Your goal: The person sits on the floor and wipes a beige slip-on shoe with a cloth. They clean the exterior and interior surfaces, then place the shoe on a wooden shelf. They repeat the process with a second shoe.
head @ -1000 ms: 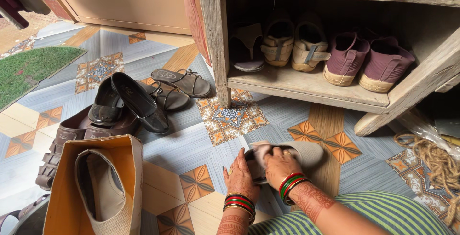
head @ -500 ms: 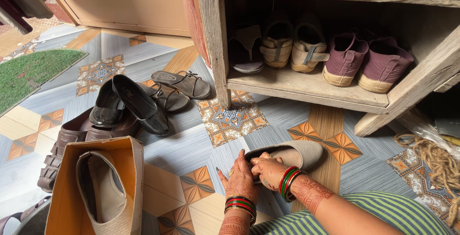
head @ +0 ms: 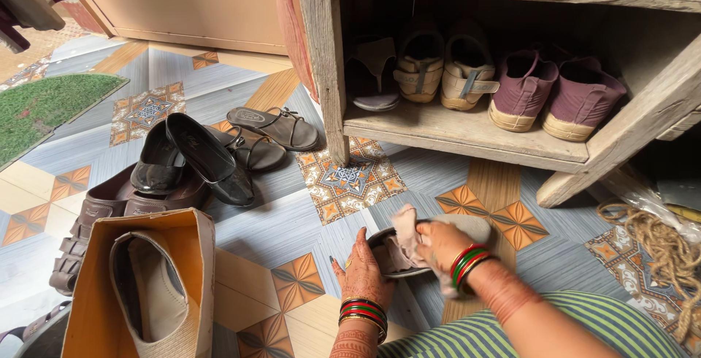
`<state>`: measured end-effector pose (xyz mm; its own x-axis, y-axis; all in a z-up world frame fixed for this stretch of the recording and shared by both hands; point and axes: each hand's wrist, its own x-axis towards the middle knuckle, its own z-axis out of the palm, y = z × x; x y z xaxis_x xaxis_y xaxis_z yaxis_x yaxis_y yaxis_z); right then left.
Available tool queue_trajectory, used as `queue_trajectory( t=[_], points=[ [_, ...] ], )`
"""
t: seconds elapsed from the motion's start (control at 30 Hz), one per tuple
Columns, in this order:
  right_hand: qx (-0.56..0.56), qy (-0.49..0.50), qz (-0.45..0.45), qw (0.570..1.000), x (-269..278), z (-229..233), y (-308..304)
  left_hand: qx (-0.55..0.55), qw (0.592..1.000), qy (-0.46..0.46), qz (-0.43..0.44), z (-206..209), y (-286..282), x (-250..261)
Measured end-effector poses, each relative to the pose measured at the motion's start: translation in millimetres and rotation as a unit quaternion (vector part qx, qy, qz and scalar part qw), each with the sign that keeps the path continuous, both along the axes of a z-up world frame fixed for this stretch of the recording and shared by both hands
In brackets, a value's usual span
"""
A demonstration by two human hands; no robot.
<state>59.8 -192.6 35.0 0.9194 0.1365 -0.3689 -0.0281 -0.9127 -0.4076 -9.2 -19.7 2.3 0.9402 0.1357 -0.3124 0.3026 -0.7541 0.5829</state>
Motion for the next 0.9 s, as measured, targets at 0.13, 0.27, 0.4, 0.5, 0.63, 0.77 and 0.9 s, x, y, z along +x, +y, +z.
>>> queue_trajectory(
  t=[0.13,0.27,0.4,0.5,0.63,0.77,0.9],
  points=[
    [-0.113,0.024,0.075,0.991,-20,-14,28,0.002,1.0,-0.026,-0.01,-6,0,-1],
    [-0.087,-0.015,0.104,0.991,-21,-19,33,-0.019,1.0,-0.01,-0.008,-4,0,4],
    [-0.052,-0.028,0.181,0.982,-25,-38,40,-0.003,1.0,-0.02,-0.021,-11,0,5],
    [0.057,-0.19,0.235,0.951,-21,-66,47,-0.025,0.997,-0.064,-0.036,-14,1,4],
    [0.171,-0.073,0.264,0.946,-8,-71,36,0.013,0.999,0.002,-0.031,-7,0,4],
    [0.097,-0.085,0.267,0.955,-11,-57,34,0.048,0.998,-0.022,-0.024,-16,-4,4],
    [-0.034,-0.186,0.266,0.945,2,-55,20,0.11,0.993,-0.03,-0.043,-19,0,7]
  ],
)
